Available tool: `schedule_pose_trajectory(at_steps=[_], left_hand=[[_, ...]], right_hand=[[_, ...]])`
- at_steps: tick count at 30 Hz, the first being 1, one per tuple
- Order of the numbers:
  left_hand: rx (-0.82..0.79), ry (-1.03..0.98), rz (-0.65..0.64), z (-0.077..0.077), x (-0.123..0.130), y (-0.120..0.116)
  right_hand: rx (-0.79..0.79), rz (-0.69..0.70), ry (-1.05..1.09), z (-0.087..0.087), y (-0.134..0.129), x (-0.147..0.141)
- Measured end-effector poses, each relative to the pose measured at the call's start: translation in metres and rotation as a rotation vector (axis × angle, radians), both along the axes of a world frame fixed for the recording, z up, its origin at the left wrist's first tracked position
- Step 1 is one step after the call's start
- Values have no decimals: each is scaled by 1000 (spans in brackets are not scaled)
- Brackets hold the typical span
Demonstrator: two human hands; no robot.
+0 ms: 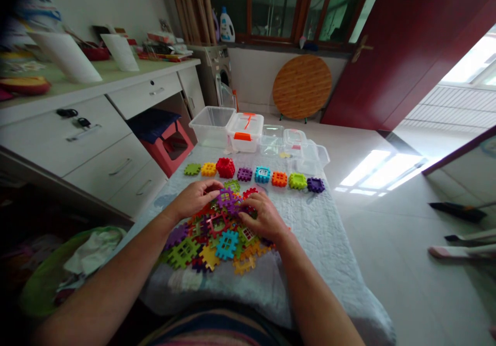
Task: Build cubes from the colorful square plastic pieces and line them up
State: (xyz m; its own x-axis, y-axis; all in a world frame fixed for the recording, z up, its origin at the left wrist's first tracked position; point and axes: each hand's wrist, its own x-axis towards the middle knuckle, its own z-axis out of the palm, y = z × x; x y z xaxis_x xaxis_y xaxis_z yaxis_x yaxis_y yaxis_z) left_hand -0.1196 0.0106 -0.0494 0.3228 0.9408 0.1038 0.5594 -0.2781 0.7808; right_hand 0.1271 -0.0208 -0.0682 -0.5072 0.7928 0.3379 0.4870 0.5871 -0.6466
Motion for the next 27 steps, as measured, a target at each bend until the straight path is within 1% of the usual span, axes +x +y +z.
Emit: schedule_pose_trajectory(at_steps=[2, 5, 7, 10, 12, 14, 17, 19, 21, 23, 27], left_hand=[[68, 82, 5, 0, -7, 3], [125, 120, 77, -3, -28, 8], [121, 118, 138, -10, -45, 12], [116, 131, 196, -25, -64, 18], [137, 140, 197, -35, -69, 19], [172, 141, 189, -43, -69, 17], [212, 129, 195, -50, -67, 13], [229, 124, 197, -53, -67, 13], [248, 128, 191, -55, -68, 13], [251, 129, 186, -56, -69, 14], [203, 109, 202, -55, -69, 14]], right_hand=[[17, -5, 25, -1, 0, 0], [20, -26, 67, -2, 0, -1], [10, -60, 89, -3, 0, -3], [9, -167, 119, -7, 1, -5], [28, -262, 140, -10, 4, -5], [55, -363, 159, -12, 7, -1], [88, -489, 184, -12, 11, 8], [108, -540, 187, -11, 13, 16], [121, -545, 155, -11, 15, 22], [113, -509, 105, -11, 15, 29], [33, -356, 68, -13, 15, 40]])
